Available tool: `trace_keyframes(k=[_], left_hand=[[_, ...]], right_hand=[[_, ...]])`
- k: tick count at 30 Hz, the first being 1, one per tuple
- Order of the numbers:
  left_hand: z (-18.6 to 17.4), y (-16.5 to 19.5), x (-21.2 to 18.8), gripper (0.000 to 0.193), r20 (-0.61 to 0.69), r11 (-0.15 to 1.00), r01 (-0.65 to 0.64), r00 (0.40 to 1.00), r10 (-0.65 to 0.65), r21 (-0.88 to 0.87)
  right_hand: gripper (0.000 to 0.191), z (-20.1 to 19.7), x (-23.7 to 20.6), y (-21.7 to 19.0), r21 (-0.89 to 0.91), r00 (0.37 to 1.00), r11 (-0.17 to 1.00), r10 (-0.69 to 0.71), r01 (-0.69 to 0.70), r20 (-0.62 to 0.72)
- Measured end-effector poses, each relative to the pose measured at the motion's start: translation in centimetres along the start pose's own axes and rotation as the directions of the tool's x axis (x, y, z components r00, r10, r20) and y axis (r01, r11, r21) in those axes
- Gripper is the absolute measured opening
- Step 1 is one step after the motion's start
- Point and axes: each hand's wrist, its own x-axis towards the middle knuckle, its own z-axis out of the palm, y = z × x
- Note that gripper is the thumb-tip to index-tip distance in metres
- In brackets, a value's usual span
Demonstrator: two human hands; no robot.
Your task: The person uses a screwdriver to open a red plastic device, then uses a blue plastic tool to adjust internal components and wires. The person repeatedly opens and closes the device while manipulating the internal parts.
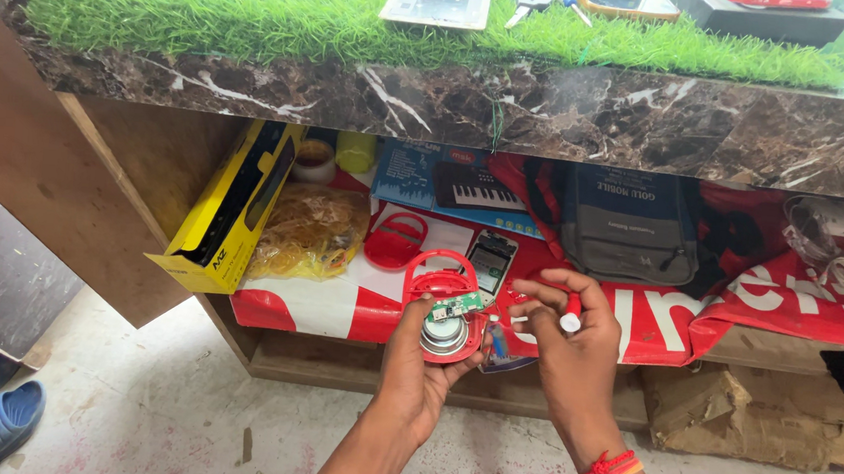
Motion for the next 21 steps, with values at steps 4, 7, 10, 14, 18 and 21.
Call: trace_keyframes(k=[4, 7, 10, 14, 18, 21], left_hand=[[-0.11, 0.12, 0.09, 0.048, 0.028, 0.999, -0.032, 0.999, 0.033, -0.042], [-0.31, 0.29, 0.19, 0.049, 0.065, 0.994, -0.043, 0.997, 0.049, -0.097], [-0.41, 0.43, 0.29, 0.050, 0.059, 0.984, -0.029, 0.997, 0.040, -0.174], [-0.58, 0.71, 0.31, 0.051, 0.033, 0.966, -0.047, 0.998, 0.058, -0.256], [-0.69, 0.91, 0.25, 0.052, 0.043, 0.956, -0.113, 0.991, 0.129, -0.270], [-0.48, 0.96, 0.17, 0.048, -0.039, 0.960, -0.148, 0.989, 0.143, -0.236]], right_hand=[[0.038, -0.52, 0.30, 0.48, -0.009, 0.992, 0.992, 0.127, -0.127, 0.001], [0.044, -0.50, 0.19, 0.76, 0.014, 0.946, 0.949, 0.312, -0.314, 0.088], [0.044, -0.37, -0.04, 0.77, 0.082, 0.863, 0.868, 0.469, -0.490, 0.187], [0.044, -0.25, -0.16, 0.39, 0.159, 0.810, 0.807, 0.515, -0.568, 0.282], [0.044, -0.19, -0.30, 0.07, 0.141, 0.872, 0.873, 0.429, -0.468, 0.237], [0.042, -0.18, -0.29, -0.04, 0.138, 0.885, 0.879, 0.434, -0.457, 0.167]])
